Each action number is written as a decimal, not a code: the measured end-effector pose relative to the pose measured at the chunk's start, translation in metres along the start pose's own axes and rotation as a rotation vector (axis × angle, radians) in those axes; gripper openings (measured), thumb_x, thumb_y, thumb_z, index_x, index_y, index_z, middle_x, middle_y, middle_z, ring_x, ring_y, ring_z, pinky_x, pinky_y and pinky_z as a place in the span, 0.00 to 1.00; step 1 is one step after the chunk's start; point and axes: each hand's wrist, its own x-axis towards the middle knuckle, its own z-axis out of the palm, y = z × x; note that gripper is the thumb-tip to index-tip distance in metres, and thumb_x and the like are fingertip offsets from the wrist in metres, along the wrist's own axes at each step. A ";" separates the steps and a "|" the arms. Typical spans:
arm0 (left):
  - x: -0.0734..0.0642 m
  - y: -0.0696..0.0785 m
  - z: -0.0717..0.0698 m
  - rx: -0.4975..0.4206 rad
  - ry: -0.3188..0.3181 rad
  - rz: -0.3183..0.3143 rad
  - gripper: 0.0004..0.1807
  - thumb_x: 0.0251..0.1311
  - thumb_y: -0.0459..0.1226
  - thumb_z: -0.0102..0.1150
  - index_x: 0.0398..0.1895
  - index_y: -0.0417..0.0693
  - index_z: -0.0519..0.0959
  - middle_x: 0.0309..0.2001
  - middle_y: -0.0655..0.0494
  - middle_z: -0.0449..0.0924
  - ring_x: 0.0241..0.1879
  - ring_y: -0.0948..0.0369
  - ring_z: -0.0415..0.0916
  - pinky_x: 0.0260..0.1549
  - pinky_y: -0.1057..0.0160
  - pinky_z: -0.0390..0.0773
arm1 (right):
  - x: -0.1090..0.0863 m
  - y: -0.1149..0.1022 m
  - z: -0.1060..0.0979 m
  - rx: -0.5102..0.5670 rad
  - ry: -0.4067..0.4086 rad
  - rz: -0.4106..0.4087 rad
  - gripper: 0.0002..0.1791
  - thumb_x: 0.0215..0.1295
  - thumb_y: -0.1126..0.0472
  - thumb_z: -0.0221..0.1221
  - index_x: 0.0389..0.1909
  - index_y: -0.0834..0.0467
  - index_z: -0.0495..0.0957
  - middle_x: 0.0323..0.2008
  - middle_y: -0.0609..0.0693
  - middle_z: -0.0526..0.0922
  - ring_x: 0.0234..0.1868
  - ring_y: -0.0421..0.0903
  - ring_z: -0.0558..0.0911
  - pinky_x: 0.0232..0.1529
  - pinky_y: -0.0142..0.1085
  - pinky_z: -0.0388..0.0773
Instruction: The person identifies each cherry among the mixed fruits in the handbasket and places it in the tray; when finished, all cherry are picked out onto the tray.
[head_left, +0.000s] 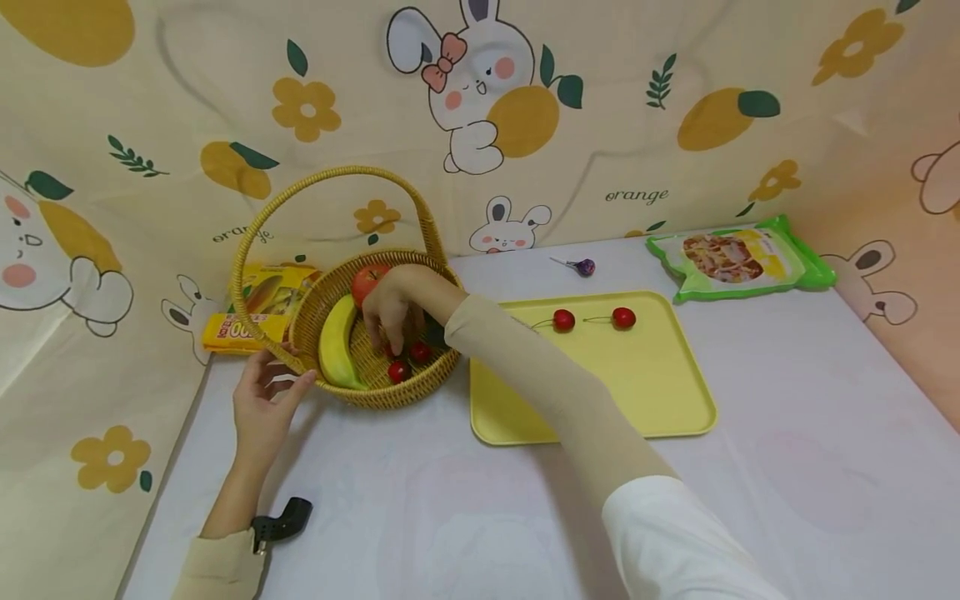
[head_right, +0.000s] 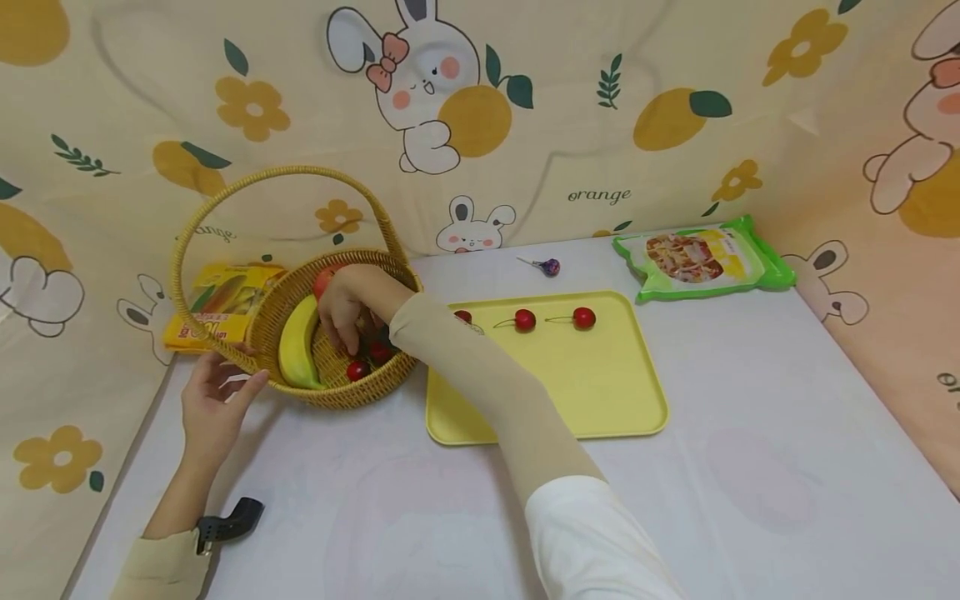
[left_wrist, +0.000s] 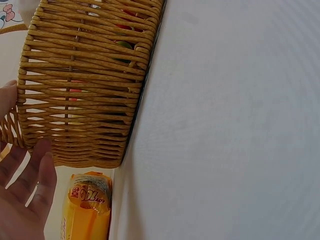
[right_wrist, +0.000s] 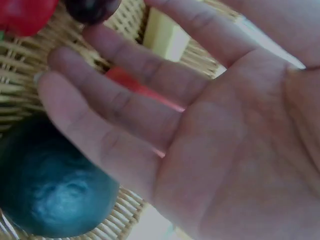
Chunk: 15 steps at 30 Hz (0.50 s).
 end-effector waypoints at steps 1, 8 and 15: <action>0.000 0.000 0.000 0.001 0.000 0.000 0.25 0.55 0.19 0.64 0.57 0.24 0.70 0.48 0.33 0.72 0.44 0.65 0.75 0.39 0.76 0.77 | 0.002 -0.003 0.000 -0.005 -0.005 0.013 0.27 0.65 0.61 0.65 0.66 0.48 0.75 0.62 0.50 0.72 0.58 0.51 0.78 0.57 0.44 0.78; -0.001 -0.001 0.000 0.005 0.000 -0.001 0.25 0.55 0.20 0.64 0.57 0.24 0.70 0.48 0.31 0.73 0.43 0.66 0.75 0.38 0.76 0.77 | 0.017 -0.010 0.003 -0.039 0.038 0.050 0.23 0.63 0.63 0.67 0.59 0.48 0.79 0.53 0.48 0.78 0.52 0.48 0.81 0.53 0.40 0.81; 0.000 -0.002 -0.001 0.000 0.001 0.013 0.25 0.55 0.19 0.64 0.56 0.24 0.70 0.47 0.31 0.73 0.43 0.65 0.76 0.38 0.75 0.78 | 0.026 -0.006 0.006 -0.088 0.049 0.066 0.12 0.64 0.67 0.65 0.45 0.50 0.86 0.47 0.48 0.83 0.45 0.47 0.84 0.49 0.38 0.82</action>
